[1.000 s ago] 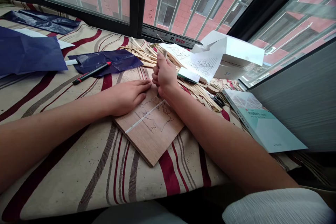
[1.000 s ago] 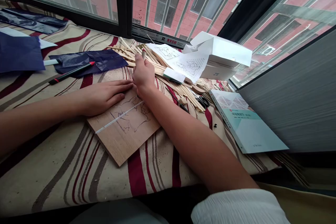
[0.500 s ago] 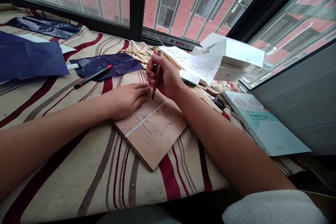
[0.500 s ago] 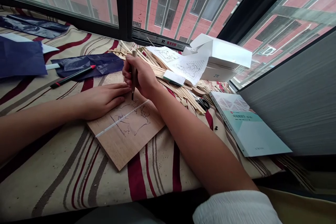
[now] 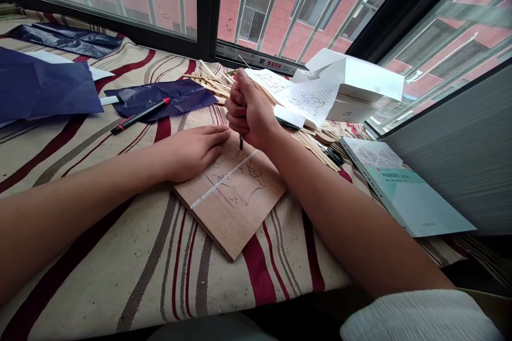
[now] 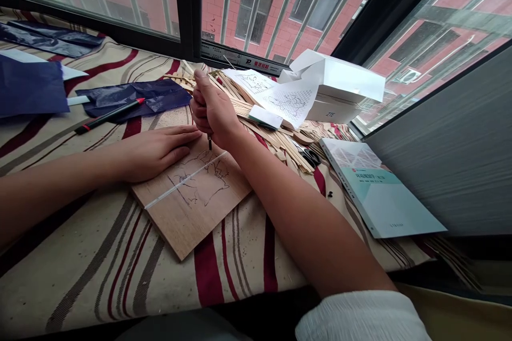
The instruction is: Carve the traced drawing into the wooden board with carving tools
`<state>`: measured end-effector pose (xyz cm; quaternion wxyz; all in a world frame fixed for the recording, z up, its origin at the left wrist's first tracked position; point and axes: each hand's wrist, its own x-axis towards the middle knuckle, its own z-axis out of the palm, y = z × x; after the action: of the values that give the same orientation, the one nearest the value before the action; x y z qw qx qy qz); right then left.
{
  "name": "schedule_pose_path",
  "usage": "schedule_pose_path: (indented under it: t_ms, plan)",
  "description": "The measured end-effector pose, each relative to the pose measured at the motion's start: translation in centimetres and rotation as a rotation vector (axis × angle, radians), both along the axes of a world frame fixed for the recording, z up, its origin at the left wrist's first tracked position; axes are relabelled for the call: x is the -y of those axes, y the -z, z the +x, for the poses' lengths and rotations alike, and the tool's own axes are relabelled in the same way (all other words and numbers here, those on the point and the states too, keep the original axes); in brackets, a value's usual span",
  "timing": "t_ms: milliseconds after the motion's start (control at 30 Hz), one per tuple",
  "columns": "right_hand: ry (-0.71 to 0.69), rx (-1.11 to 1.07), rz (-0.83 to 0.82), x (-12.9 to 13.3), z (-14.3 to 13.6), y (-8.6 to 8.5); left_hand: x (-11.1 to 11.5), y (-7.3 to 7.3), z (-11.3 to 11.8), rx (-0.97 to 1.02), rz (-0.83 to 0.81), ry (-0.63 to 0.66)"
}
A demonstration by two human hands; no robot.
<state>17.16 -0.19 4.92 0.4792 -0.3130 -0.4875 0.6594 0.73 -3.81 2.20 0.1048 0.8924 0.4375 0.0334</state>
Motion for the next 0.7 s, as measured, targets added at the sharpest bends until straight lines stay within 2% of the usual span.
schedule_pose_path:
  t_ms: [267, 500, 700]
  plan:
    - [0.092, 0.044, -0.005, 0.4, -0.6, -0.1, -0.1, 0.1, 0.0, 0.014, 0.0, -0.004]
    - [0.082, 0.059, 0.038, 0.7, -1.2, -0.1, -0.3, 0.4, -0.1, 0.035, 0.02, 0.013]
    - [0.082, 0.01, -0.016, 0.3, -0.9, 0.4, -0.2, 0.4, 0.2, 0.034, 0.025, -0.001]
